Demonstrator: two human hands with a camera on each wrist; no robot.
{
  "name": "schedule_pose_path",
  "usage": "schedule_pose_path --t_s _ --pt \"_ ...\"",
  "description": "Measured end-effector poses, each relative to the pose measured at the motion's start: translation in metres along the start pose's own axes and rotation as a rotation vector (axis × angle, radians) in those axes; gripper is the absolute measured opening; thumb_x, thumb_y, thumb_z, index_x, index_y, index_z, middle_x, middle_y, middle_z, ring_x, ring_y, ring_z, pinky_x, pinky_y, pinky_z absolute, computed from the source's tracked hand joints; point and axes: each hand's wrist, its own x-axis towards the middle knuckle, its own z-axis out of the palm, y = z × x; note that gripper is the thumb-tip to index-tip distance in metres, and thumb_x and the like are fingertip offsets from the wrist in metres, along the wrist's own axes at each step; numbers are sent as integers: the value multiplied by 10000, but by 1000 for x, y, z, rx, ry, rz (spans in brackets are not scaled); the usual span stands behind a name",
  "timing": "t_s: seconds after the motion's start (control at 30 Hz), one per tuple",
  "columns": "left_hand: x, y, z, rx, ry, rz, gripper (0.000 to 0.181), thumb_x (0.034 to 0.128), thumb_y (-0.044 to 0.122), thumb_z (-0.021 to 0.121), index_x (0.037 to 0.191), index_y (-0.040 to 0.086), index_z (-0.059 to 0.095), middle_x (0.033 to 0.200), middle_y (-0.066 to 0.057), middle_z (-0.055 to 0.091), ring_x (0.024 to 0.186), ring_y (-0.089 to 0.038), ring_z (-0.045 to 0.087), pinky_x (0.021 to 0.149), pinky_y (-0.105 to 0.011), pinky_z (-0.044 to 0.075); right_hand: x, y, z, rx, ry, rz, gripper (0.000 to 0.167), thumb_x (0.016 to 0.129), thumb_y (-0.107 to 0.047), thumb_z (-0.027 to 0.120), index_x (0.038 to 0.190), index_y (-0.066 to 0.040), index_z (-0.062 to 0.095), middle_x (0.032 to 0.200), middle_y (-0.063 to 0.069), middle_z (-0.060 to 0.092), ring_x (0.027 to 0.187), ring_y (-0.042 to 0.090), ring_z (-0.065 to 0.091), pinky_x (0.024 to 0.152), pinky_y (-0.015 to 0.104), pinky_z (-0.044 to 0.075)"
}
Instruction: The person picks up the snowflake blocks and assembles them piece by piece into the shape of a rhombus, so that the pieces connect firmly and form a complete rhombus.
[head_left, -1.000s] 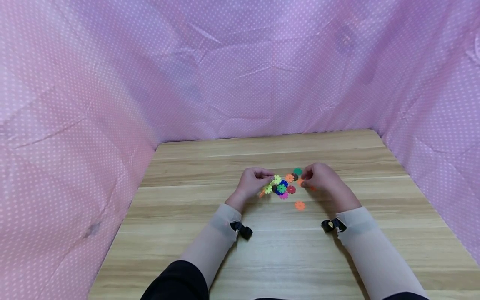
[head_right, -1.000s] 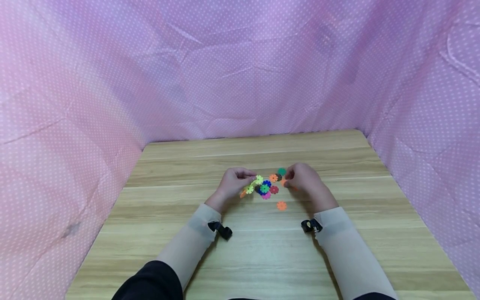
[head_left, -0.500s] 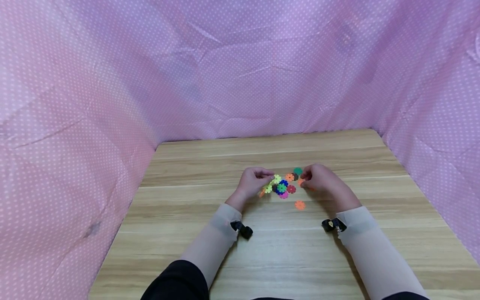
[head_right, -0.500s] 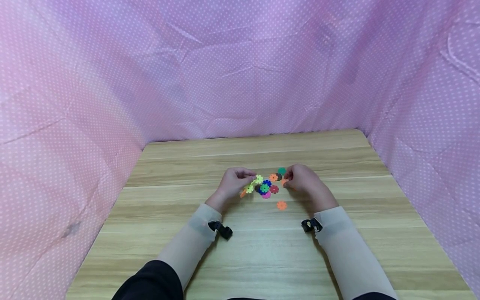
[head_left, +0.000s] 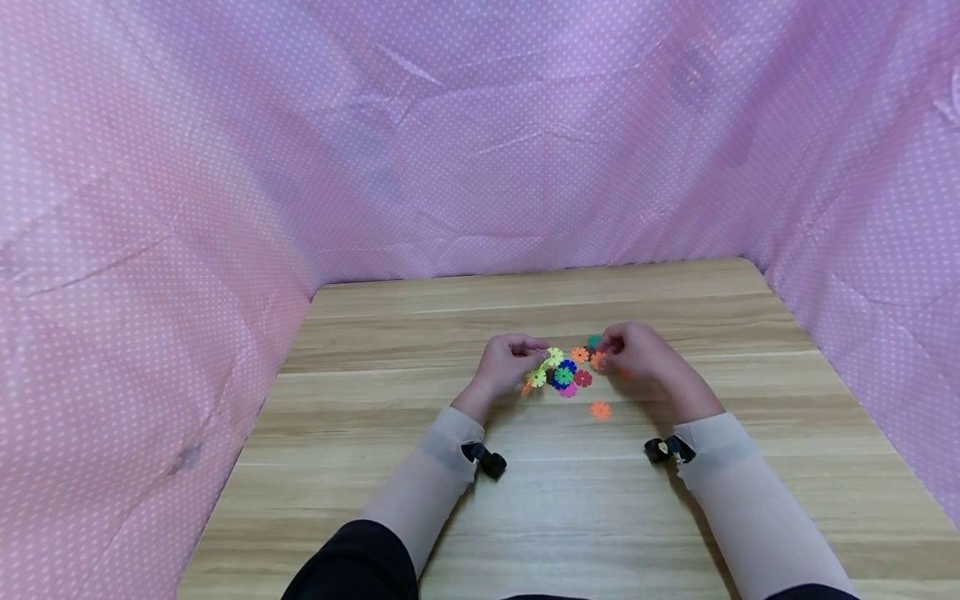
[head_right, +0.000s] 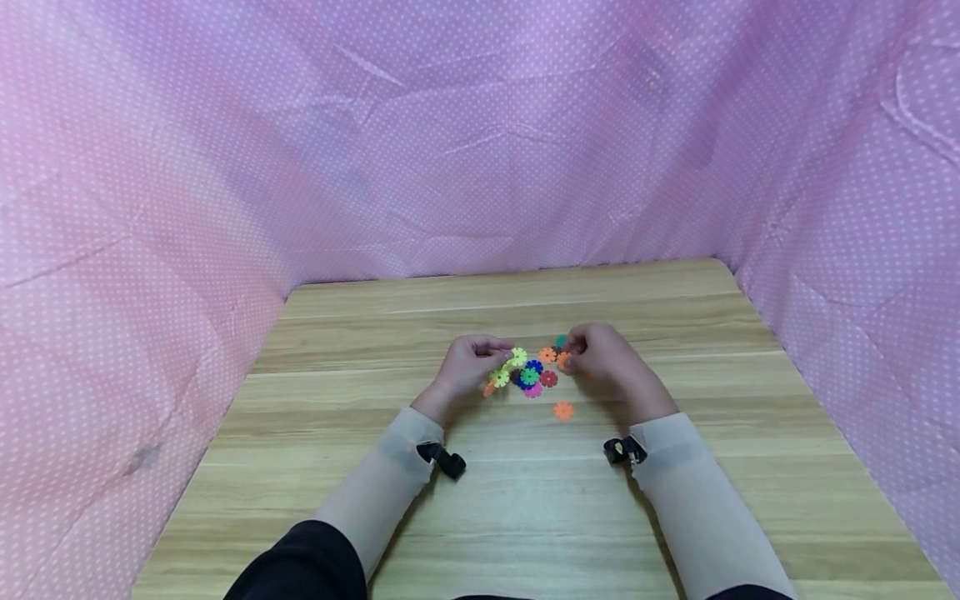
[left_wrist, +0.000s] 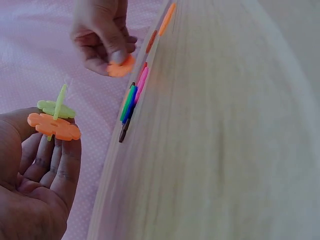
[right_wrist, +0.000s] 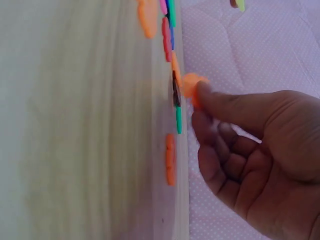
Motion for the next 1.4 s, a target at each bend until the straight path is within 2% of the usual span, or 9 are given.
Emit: schedule_pose_path --t_s 0.17,0.3,0.47,0.63,0.97,1.27,1.4 --pt "0 -1 1 15 9 -13 96 967 196 789 1054 182 827 977 54 772 870 -154 685 722 -279 569 1 -6 0 35 50 -44 53 964 -126 775 1010 -103 788 950 59 706 880 242 620 763 365 543" --pt "0 -1 1 11 18 -30 95 966 203 790 1049 177 827 986 45 771 882 -158 686 730 -285 574 1 -11 3 72 77 -85 74 973 -153 774 1030 -117 804 960 37 734 882 228 645 754 362 556" --pt "1 -2 3 -21 20 -62 94 967 211 791 1044 175 830 997 33 770 896 -156 689 749 -282 580 -1 -19 9 142 65 -153 84 973 -135 775 1042 -98 805 967 36 766 876 215 716 742 345 593" --pt "1 -3 3 -45 18 -61 83 965 203 794 1032 171 832 991 23 776 898 -165 706 768 -291 596 -1 -24 14 181 67 -184 62 972 -129 777 1022 -105 804 973 30 767 874 207 723 747 327 605" --pt "1 -3 2 -45 14 -76 86 974 222 785 1028 177 834 988 30 780 904 -159 712 775 -290 596 -1 -29 22 211 76 -202 43 958 -130 793 991 -108 811 946 35 769 859 247 729 720 321 610" --pt "1 -3 3 -85 39 -88 74 956 134 796 1009 98 832 1004 -6 785 910 -159 709 790 -285 594 1 -35 29 152 112 -281 41 956 -122 794 940 -137 829 920 -5 777 805 189 717 668 316 607" --pt "2 -3 3 -96 42 -112 74 959 144 793 1011 107 831 1003 -8 781 905 -160 708 786 -284 596 2 -35 30 147 115 -283 51 954 -97 791 939 -130 826 921 0 777 807 179 719 675 319 610"
